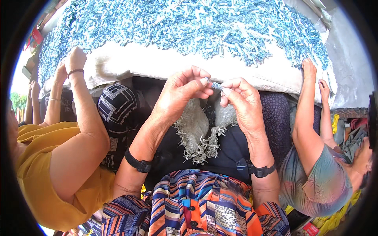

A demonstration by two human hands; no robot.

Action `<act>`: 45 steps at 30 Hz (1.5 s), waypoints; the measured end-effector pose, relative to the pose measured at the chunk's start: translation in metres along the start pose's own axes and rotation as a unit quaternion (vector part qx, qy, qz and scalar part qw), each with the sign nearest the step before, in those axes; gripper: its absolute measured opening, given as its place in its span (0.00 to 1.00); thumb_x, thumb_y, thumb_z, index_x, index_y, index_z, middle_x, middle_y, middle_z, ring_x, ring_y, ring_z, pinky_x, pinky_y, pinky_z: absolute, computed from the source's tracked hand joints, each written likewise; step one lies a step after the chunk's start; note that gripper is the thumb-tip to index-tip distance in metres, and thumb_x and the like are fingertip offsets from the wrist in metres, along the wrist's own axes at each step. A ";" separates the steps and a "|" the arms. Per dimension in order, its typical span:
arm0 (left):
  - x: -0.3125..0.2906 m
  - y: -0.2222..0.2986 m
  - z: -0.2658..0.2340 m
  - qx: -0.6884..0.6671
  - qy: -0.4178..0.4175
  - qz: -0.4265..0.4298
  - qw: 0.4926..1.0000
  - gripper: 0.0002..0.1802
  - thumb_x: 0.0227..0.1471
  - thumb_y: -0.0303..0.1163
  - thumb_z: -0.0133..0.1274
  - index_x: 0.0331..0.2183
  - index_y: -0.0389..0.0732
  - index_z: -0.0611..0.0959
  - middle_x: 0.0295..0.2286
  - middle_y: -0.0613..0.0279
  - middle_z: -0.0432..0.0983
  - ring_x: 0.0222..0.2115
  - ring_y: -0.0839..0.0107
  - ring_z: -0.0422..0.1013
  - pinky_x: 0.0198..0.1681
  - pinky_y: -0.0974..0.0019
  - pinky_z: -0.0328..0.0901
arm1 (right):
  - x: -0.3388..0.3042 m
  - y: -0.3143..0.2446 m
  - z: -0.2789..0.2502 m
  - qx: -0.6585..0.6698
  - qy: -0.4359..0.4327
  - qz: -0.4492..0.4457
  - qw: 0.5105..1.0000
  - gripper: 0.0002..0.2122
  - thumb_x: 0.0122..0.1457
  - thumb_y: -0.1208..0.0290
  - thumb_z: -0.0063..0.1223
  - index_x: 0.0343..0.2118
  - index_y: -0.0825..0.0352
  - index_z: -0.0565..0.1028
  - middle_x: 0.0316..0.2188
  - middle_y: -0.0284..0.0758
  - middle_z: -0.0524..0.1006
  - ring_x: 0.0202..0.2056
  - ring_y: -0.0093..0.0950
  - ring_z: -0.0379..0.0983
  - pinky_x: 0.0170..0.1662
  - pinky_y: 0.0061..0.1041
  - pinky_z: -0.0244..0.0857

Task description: Sorting and inspecting small metal bolts from a large pile on a workspace.

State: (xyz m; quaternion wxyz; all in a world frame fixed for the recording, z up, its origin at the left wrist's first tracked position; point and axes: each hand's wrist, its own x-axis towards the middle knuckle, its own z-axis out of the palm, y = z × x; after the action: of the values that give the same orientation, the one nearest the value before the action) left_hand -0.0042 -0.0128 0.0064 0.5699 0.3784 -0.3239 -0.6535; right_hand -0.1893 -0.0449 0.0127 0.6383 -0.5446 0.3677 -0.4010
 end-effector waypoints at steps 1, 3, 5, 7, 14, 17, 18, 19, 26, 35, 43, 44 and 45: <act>-0.001 -0.003 -0.001 0.021 0.002 -0.007 1.000 0.08 0.54 0.26 0.47 0.37 0.35 0.76 0.31 0.59 0.76 0.30 0.75 0.73 0.36 0.73 0.70 | -0.001 0.001 0.001 -0.001 0.000 -0.002 1.000 0.03 0.56 0.77 0.49 0.32 0.69 0.73 0.20 0.28 0.73 0.23 0.15 0.69 0.28 0.15 0.64; -0.005 -0.008 -0.002 0.040 0.007 -0.019 0.999 0.10 0.54 0.26 0.47 0.39 0.34 0.78 0.30 0.62 0.76 0.29 0.77 0.72 0.35 0.74 0.69 | -0.004 0.003 0.002 -0.005 0.020 -0.008 1.000 0.02 0.56 0.78 0.49 0.31 0.68 0.73 0.20 0.28 0.73 0.23 0.15 0.69 0.28 0.15 0.64; -0.008 -0.011 -0.002 0.036 0.009 -0.022 0.999 0.10 0.54 0.26 0.47 0.39 0.34 0.78 0.30 0.62 0.76 0.29 0.78 0.71 0.35 0.74 0.69 | -0.005 0.004 0.002 -0.018 0.020 -0.007 1.000 0.02 0.56 0.78 0.49 0.32 0.68 0.73 0.21 0.28 0.73 0.23 0.15 0.69 0.28 0.15 0.64; -0.010 -0.012 0.000 0.032 0.013 -0.027 0.999 0.10 0.55 0.26 0.47 0.40 0.34 0.78 0.30 0.62 0.75 0.29 0.78 0.71 0.35 0.74 0.69 | -0.006 0.005 0.003 -0.031 0.020 -0.003 0.999 0.02 0.56 0.79 0.48 0.32 0.68 0.73 0.21 0.28 0.73 0.23 0.15 0.69 0.28 0.15 0.64; -0.010 -0.015 -0.001 -0.025 -0.003 -0.019 1.000 0.08 0.53 0.25 0.50 0.37 0.35 0.77 0.29 0.63 0.74 0.27 0.78 0.71 0.33 0.74 0.68 | -0.008 0.010 0.003 0.007 0.004 -0.012 1.000 0.03 0.57 0.79 0.48 0.33 0.69 0.73 0.23 0.28 0.73 0.24 0.15 0.69 0.29 0.15 0.64; -0.008 -0.017 -0.004 -0.035 -0.023 -0.012 0.999 0.08 0.52 0.25 0.52 0.36 0.36 0.77 0.28 0.62 0.74 0.26 0.77 0.71 0.31 0.74 0.68 | -0.007 0.012 0.001 0.032 0.002 -0.020 0.999 0.03 0.57 0.79 0.48 0.33 0.69 0.73 0.23 0.29 0.73 0.25 0.16 0.69 0.30 0.15 0.64; -0.008 -0.018 -0.004 -0.036 -0.028 -0.010 0.999 0.08 0.52 0.25 0.53 0.36 0.36 0.77 0.28 0.62 0.74 0.26 0.77 0.71 0.31 0.74 0.68 | -0.007 0.012 0.001 0.033 0.001 -0.030 0.999 0.03 0.57 0.79 0.49 0.33 0.69 0.73 0.24 0.29 0.73 0.25 0.16 0.69 0.31 0.15 0.64; -0.007 -0.017 -0.004 -0.037 -0.027 -0.012 0.999 0.08 0.52 0.25 0.53 0.36 0.36 0.77 0.28 0.62 0.74 0.26 0.77 0.71 0.31 0.74 0.68 | -0.008 0.014 -0.001 0.035 -0.003 -0.029 0.999 0.03 0.57 0.79 0.49 0.34 0.69 0.73 0.24 0.29 0.73 0.25 0.16 0.69 0.31 0.15 0.64; -0.007 -0.013 -0.005 0.038 -0.042 0.002 0.998 0.07 0.51 0.25 0.54 0.35 0.35 0.78 0.26 0.65 0.75 0.25 0.79 0.71 0.31 0.75 0.67 | -0.008 0.016 -0.002 0.085 -0.009 -0.006 0.996 0.03 0.58 0.77 0.49 0.34 0.69 0.73 0.24 0.29 0.73 0.25 0.17 0.69 0.31 0.16 0.64; -0.013 -0.012 -0.003 0.120 -0.096 -0.007 0.988 0.03 0.51 0.25 0.54 0.30 0.37 0.77 0.23 0.70 0.72 0.23 0.83 0.67 0.27 0.77 0.64 | -0.015 0.015 -0.009 0.158 -0.064 0.075 0.983 0.05 0.60 0.74 0.46 0.33 0.70 0.71 0.24 0.32 0.72 0.24 0.20 0.69 0.28 0.18 0.65; -0.013 -0.022 -0.004 0.007 -0.180 -0.048 0.982 0.09 0.47 0.29 0.59 0.31 0.39 0.76 0.23 0.69 0.71 0.21 0.82 0.67 0.24 0.77 0.63 | -0.024 0.015 -0.007 0.300 -0.121 0.161 0.933 0.05 0.60 0.71 0.47 0.33 0.67 0.70 0.23 0.32 0.72 0.20 0.20 0.69 0.25 0.19 0.66; -0.012 -0.022 -0.006 0.020 -0.176 -0.050 0.983 0.09 0.47 0.30 0.59 0.31 0.39 0.77 0.23 0.69 0.71 0.21 0.82 0.66 0.24 0.78 0.63 | -0.023 0.015 -0.007 0.300 -0.121 0.161 0.933 0.05 0.60 0.71 0.47 0.33 0.67 0.70 0.23 0.32 0.72 0.20 0.20 0.69 0.25 0.19 0.66; -0.011 -0.017 -0.008 0.053 -0.164 -0.053 0.984 0.10 0.47 0.30 0.59 0.32 0.39 0.77 0.24 0.70 0.71 0.22 0.83 0.66 0.24 0.78 0.62 | -0.021 0.014 -0.009 0.245 -0.109 0.156 0.951 0.06 0.60 0.70 0.47 0.33 0.67 0.70 0.23 0.32 0.72 0.20 0.19 0.69 0.25 0.18 0.65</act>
State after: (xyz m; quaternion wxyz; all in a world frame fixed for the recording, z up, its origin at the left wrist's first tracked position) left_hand -0.0054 0.0001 -0.0110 0.4524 0.3126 -0.4268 -0.7179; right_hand -0.2041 -0.0278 -0.0017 0.8431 -0.3477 0.2665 -0.3118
